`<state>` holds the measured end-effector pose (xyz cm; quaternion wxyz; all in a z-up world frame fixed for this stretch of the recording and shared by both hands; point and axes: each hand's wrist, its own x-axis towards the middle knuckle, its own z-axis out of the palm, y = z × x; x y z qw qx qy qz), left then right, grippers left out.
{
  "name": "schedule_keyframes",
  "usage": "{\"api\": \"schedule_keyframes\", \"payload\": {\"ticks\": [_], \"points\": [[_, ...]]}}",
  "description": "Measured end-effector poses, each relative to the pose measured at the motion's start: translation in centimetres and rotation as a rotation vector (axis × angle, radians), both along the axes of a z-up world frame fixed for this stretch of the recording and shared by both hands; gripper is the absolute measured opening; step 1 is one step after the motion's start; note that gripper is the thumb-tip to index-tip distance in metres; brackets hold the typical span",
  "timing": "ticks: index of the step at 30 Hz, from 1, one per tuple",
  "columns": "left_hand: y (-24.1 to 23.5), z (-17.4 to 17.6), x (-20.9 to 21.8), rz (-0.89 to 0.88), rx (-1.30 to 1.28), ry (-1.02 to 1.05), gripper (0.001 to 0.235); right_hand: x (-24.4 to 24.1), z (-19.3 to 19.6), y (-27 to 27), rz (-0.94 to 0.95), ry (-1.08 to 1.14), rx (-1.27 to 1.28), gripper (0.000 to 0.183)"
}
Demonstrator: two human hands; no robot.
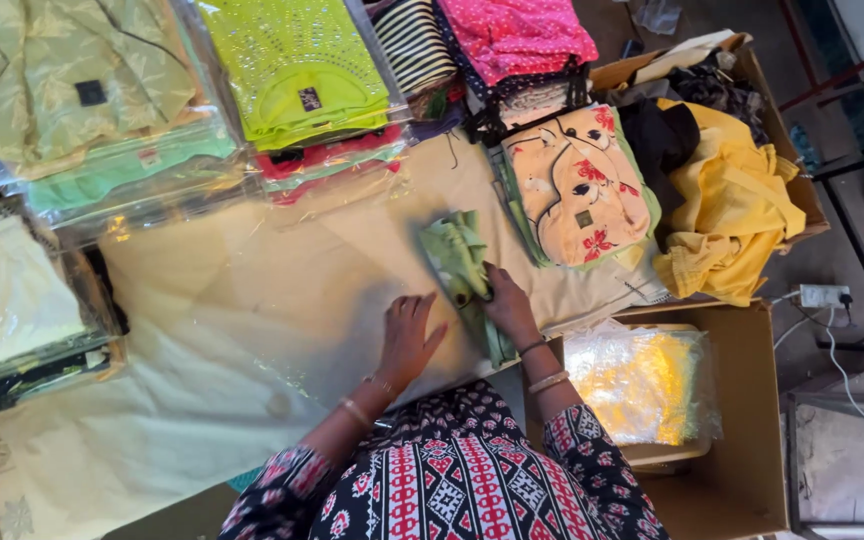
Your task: The person places folded garments into clear plastic bags on a table. They smooth the fabric inside the bags and seal them, then stack the packaged items. The person repeats this process for several different clothing items, including shirts and shorts.
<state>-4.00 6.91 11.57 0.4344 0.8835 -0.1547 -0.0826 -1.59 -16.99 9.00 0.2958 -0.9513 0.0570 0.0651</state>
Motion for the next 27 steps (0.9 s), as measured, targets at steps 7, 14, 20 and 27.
{"api": "schedule_keyframes", "payload": {"ticks": [7, 14, 20, 27], "points": [[8.3, -6.3, -6.6, -0.069, 0.439, -0.126, 0.078, -1.8, -0.5, -2.4, -0.119, -0.034, 0.224, 0.068], [8.7, -8.3, -5.9, -0.023, 0.424, -0.356, 0.055, -5.3, 3.9, -0.7, -0.106, -0.020, 0.451, 0.061], [8.3, -8.1, -4.3, -0.017, 0.314, -0.310, 0.029, -8.0, 4.9, 1.4, -0.009, 0.014, 0.284, 0.058], [9.5, -9.0, -2.9, 0.029, 0.099, -0.251, 0.022, -9.9, 8.4, 5.9, 0.430, 0.043, 0.120, 0.062]]}}
